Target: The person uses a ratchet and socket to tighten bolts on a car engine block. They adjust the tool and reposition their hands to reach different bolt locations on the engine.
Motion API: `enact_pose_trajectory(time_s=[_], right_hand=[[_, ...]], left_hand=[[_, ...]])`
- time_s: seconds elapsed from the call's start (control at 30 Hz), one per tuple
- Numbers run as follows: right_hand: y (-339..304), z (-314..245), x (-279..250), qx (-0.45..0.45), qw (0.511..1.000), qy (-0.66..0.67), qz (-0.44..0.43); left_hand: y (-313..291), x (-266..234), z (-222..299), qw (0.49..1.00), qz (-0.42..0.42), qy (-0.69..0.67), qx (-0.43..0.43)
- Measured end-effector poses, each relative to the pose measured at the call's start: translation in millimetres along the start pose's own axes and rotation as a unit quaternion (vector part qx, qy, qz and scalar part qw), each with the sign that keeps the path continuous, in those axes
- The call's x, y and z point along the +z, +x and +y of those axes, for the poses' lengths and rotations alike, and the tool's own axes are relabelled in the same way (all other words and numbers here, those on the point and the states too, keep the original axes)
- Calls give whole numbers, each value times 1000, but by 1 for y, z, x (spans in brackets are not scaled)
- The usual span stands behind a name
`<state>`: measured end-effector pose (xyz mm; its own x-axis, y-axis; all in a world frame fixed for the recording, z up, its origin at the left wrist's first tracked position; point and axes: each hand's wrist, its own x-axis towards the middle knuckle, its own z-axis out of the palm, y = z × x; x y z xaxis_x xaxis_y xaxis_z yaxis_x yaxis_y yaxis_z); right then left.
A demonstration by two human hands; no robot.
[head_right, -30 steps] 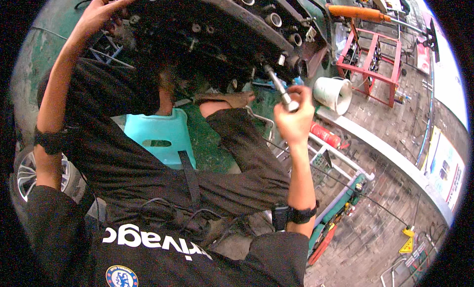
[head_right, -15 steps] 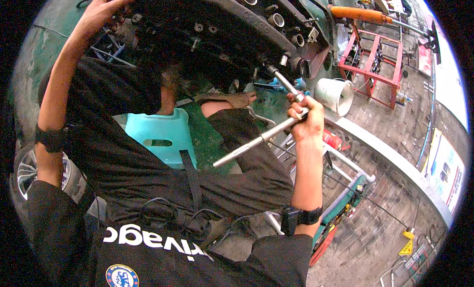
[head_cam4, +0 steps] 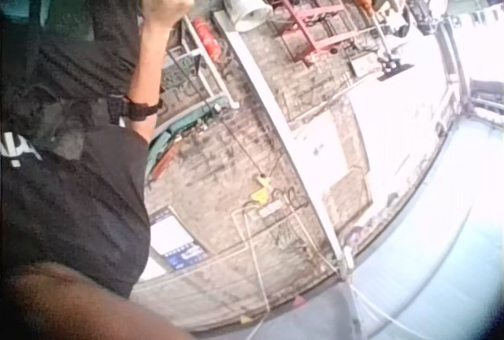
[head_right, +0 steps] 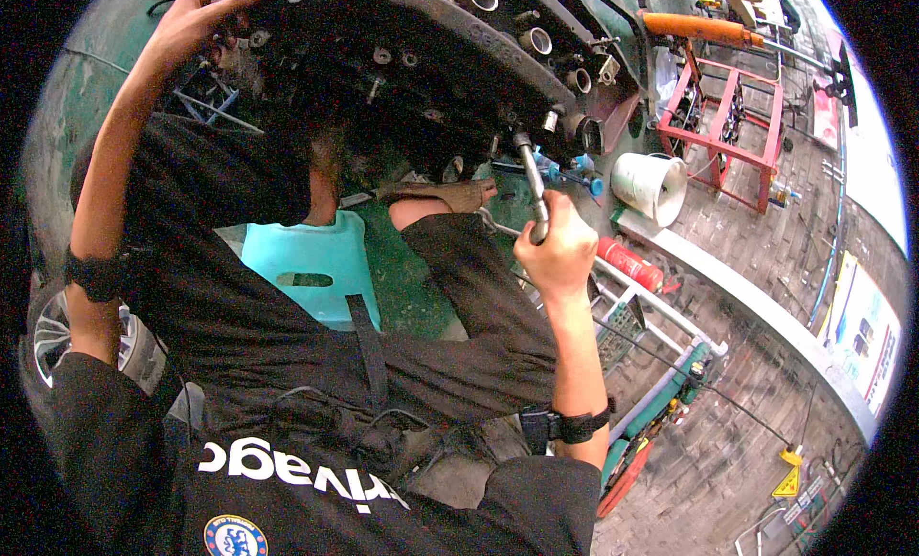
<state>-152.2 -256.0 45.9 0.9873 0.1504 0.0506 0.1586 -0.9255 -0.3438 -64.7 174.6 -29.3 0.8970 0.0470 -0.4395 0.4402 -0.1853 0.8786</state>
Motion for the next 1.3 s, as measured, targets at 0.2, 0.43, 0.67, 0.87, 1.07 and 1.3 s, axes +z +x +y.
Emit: enact_pose_trajectory(time_s=[0.2,0.43,0.67,0.87,1.07,1.3], right_hand=[[1,-2,-1,420,757,501,11],[9,0,-8,338,864,372,35],[-10,12,3,-206,970,-125,33],[-6,-13,10,398,835,377,42],[-3,-30,10,154,984,66,64],[-9,-8,11,-85,992,-90,18]], left_hand=[[0,0,0,1000,-1,-24,-11],[-5,-2,2,1000,6,14,-14],[0,-3,1,1000,-4,-6,-21],[0,-4,-1,1000,5,-1,-7],[4,-9,-5,1000,2,10,20],[5,-18,-5,1000,9,-14,18]])
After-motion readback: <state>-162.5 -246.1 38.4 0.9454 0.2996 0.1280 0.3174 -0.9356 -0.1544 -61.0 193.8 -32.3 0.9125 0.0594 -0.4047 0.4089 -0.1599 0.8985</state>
